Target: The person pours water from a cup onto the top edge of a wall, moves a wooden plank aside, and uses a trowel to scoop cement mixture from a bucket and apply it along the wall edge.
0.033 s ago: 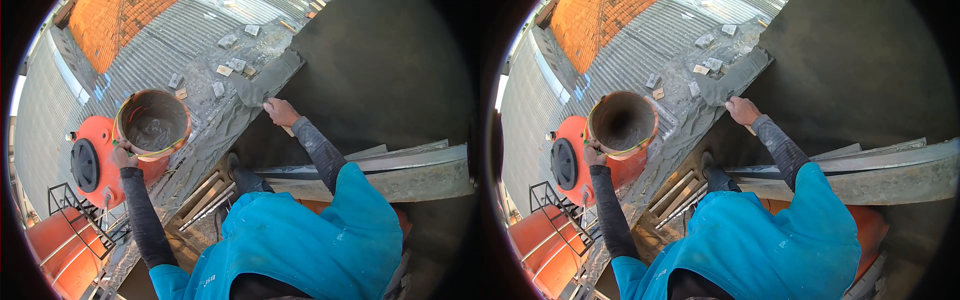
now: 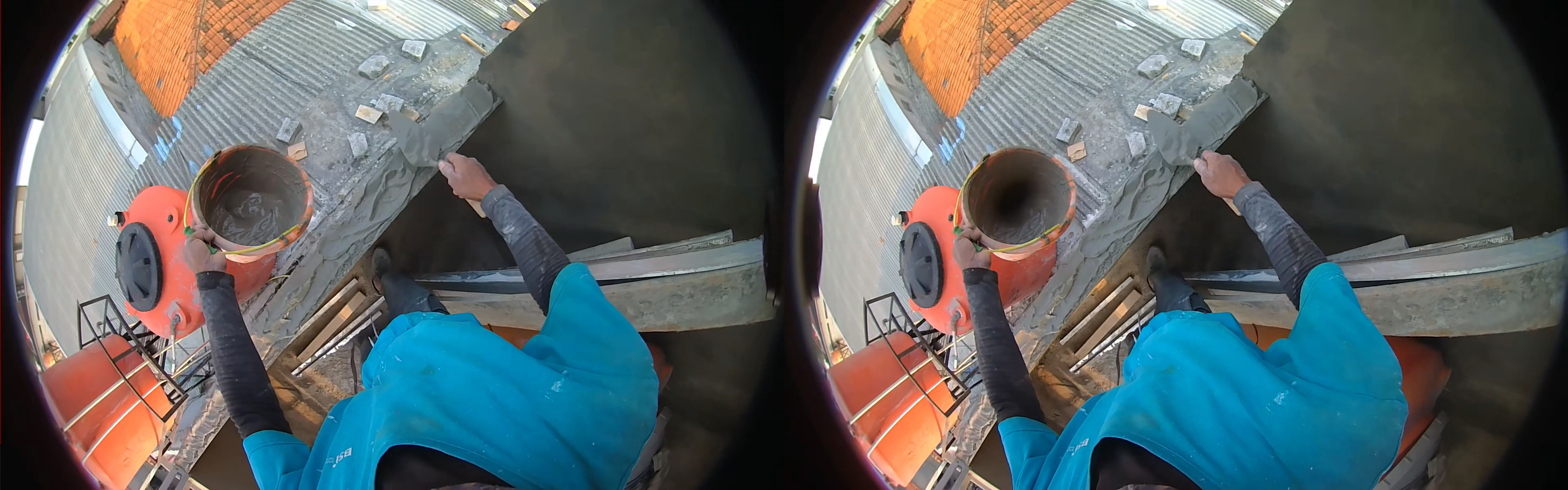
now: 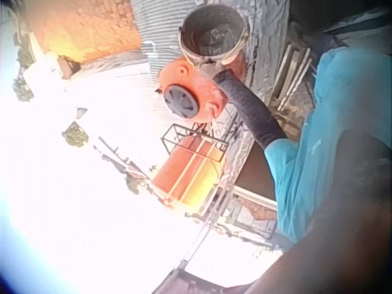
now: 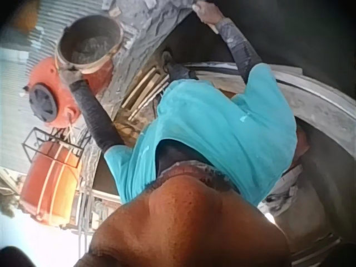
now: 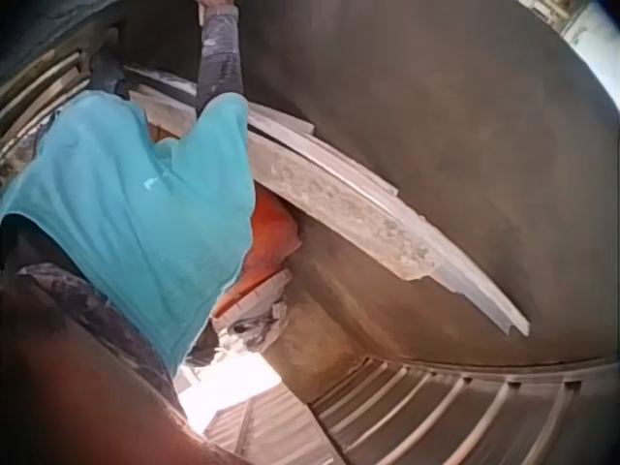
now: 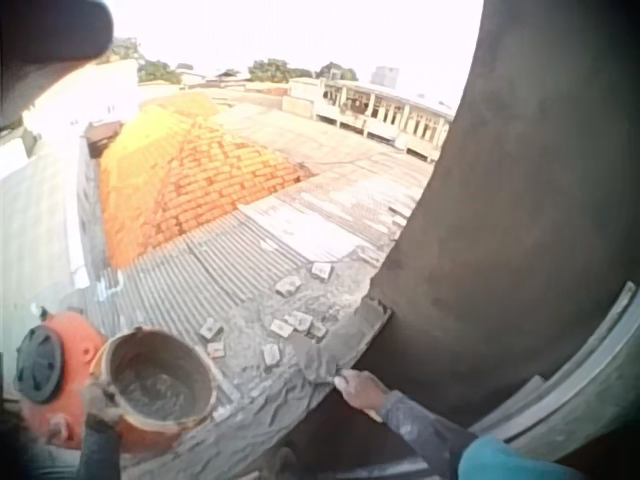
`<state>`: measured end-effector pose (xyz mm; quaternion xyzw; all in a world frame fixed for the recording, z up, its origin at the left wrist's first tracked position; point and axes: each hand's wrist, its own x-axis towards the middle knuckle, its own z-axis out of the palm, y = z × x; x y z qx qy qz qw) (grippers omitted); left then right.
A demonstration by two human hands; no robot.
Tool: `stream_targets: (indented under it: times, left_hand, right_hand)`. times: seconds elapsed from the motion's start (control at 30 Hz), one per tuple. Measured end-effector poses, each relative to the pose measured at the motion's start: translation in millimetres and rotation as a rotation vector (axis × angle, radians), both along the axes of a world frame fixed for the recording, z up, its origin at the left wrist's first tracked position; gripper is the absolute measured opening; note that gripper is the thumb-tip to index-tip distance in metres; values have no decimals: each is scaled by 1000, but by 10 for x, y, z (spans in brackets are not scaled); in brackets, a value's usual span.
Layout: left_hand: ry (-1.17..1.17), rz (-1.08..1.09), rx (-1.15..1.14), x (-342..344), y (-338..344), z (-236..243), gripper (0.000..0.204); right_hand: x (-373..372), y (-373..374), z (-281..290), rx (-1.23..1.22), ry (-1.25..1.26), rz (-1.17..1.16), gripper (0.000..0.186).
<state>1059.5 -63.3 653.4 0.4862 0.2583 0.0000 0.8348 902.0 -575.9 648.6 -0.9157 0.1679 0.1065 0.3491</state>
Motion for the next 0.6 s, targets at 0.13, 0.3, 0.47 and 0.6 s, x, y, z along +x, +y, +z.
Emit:
stream_targets:
  times: [0.13,0.3,0.47,0.6]
  left_hand:
    - [31,48,31,-42,62,-37,25]
    - [4,62,55,-73,202,-123,24]
    - [-9,55,108,-123,242,-103,22]
    - [-28,50,117,-169,266,-63,21]
  right_hand:
    - [-14,-162,-237,-104,79,-83,35]
    - [-216,603,-72,-96,94,110,34]
    - [-414,1100,109,-256,61,299,29]
    - [-359,928,100,-425,100,226,30]
